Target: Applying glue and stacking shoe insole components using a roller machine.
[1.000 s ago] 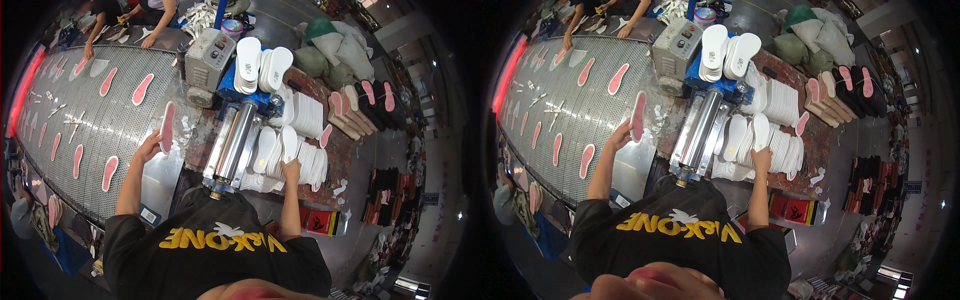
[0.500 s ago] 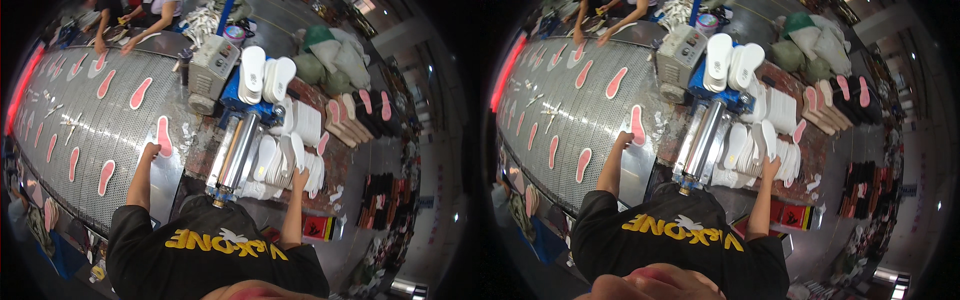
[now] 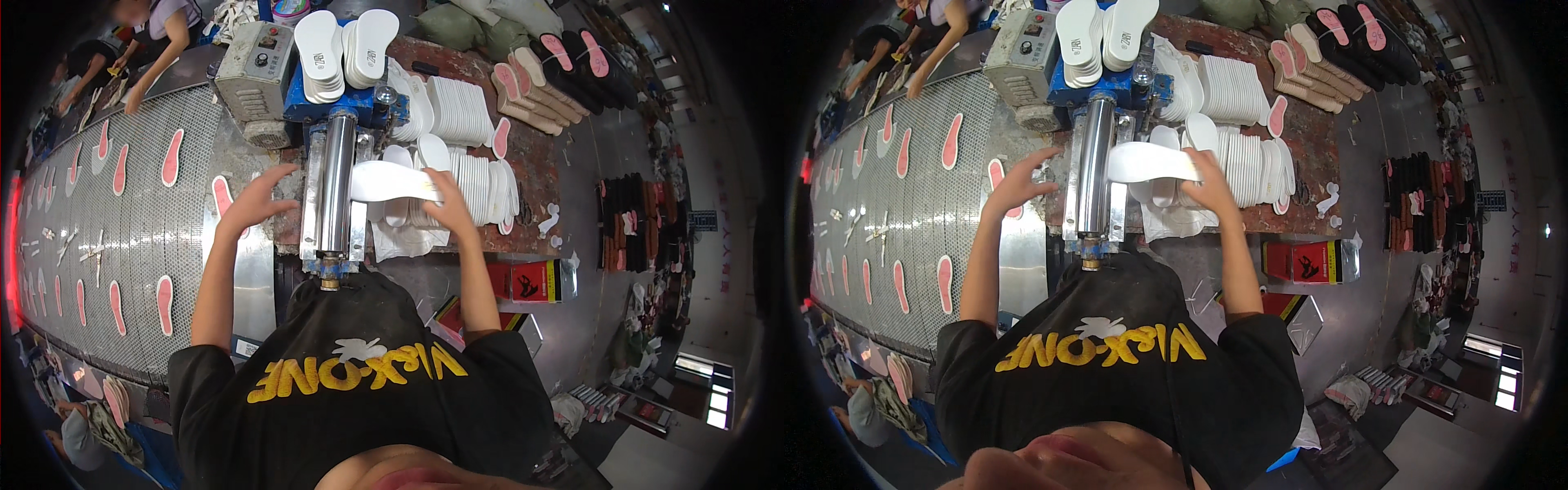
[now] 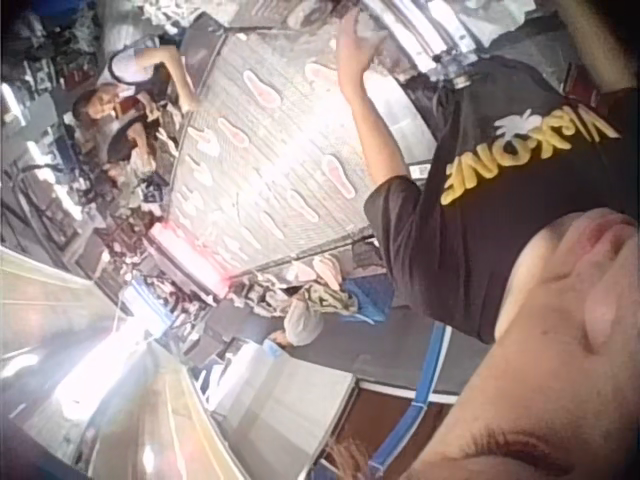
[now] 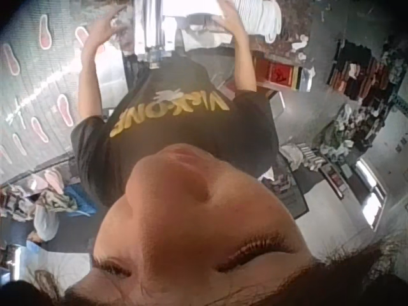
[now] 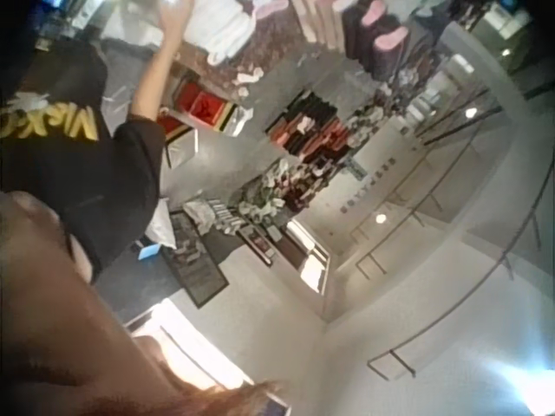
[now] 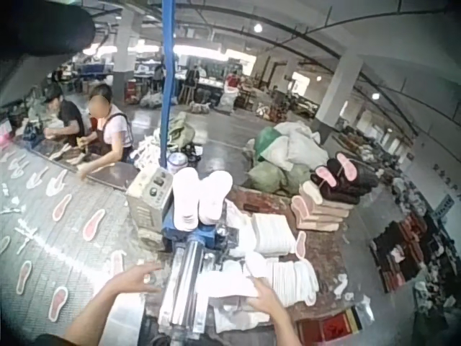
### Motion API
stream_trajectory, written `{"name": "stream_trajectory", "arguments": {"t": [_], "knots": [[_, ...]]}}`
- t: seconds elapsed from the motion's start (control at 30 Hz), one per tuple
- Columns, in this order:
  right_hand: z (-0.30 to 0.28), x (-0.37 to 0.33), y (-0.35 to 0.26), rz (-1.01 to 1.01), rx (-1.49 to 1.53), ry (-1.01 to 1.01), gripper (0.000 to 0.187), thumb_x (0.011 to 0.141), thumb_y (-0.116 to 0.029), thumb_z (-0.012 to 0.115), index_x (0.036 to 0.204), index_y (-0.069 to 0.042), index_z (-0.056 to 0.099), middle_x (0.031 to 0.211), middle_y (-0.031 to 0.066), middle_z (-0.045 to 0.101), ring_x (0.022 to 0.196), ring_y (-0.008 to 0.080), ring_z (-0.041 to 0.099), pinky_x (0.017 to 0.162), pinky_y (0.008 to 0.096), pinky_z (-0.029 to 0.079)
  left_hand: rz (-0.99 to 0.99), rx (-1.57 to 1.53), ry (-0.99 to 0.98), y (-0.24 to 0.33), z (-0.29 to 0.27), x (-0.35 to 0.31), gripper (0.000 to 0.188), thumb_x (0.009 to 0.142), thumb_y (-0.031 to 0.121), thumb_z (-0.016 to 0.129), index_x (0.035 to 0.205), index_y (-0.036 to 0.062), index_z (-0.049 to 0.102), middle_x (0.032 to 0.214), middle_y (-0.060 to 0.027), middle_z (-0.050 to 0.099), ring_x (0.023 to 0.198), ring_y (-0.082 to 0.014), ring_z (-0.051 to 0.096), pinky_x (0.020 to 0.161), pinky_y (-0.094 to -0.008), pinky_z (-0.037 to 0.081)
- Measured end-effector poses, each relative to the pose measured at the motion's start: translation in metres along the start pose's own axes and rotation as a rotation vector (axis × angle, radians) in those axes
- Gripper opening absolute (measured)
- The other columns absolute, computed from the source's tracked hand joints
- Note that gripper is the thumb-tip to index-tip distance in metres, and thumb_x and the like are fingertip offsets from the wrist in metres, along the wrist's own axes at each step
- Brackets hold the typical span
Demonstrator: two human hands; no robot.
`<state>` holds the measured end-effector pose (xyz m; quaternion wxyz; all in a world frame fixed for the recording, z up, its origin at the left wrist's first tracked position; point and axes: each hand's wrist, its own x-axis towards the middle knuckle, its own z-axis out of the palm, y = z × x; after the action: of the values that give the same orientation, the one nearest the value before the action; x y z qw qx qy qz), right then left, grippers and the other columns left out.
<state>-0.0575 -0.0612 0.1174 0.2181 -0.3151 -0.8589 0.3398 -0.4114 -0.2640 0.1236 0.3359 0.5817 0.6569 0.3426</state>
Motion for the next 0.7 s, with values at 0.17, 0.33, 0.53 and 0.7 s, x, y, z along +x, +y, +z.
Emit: {"name": "stream_trajectory", "arguments": {"t": [0.17, 0.33, 0.53, 0.7], "knots": [[0.032, 0.011, -0.010, -0.115, 0.078, -0.113, 0.063, 0.069, -0.014, 0.058, 0.129, -0.002, 0.046, 0.114, 0.0193, 0.051, 0.103, 0.0331, 0.053, 0.092, 0.0355, 0.042, 0.147, 0.138, -0.072, 0.018, 0.016, 0.011, 0.078, 0.067, 0.016, 0.078, 0.135, 0.0035, 0.043, 0.141, -0.0166, 0.042, 0.132, -0.0320, 0.037, 0.109, -0.0388, 0.031], [0.023, 0.007, 0.013, 0.052, 0.162, -0.065, 0.064, 0.069, -0.005, 0.059, 0.130, -0.003, 0.044, 0.105, 0.0143, 0.051, 0.086, 0.0242, 0.054, 0.080, 0.0332, 0.046, 0.148, 0.222, 0.061, 0.004, 0.016, 0.004, 0.077, 0.063, 0.017, 0.080, 0.130, 0.0031, 0.045, 0.140, -0.0167, 0.041, 0.128, -0.0344, 0.040, 0.106, -0.0404, 0.034], [0.019, -0.008, 0.060, 0.101, -0.017, 0.023, 0.057, 0.072, -0.007, 0.059, 0.127, -0.001, 0.047, 0.108, 0.0183, 0.053, 0.092, 0.0292, 0.055, 0.083, 0.0352, 0.047, 0.148, 0.453, 0.219, -0.040, -0.008, -0.007, 0.071, 0.059, 0.015, 0.080, 0.122, 0.0052, 0.048, 0.130, -0.0146, 0.048, 0.120, -0.0362, 0.044, 0.101, -0.0414, 0.039], [0.024, -0.014, 0.092, 0.174, -0.326, 0.113, 0.053, 0.074, -0.014, 0.061, 0.122, 0.003, 0.048, 0.110, 0.0230, 0.053, 0.100, 0.0372, 0.054, 0.088, 0.0429, 0.044, -0.014, 0.387, 0.222, -0.098, -0.010, -0.028, 0.080, 0.054, 0.015, 0.083, 0.126, 0.0076, 0.047, 0.126, -0.0132, 0.050, 0.116, -0.0374, 0.043, 0.100, -0.0416, 0.038]]}}
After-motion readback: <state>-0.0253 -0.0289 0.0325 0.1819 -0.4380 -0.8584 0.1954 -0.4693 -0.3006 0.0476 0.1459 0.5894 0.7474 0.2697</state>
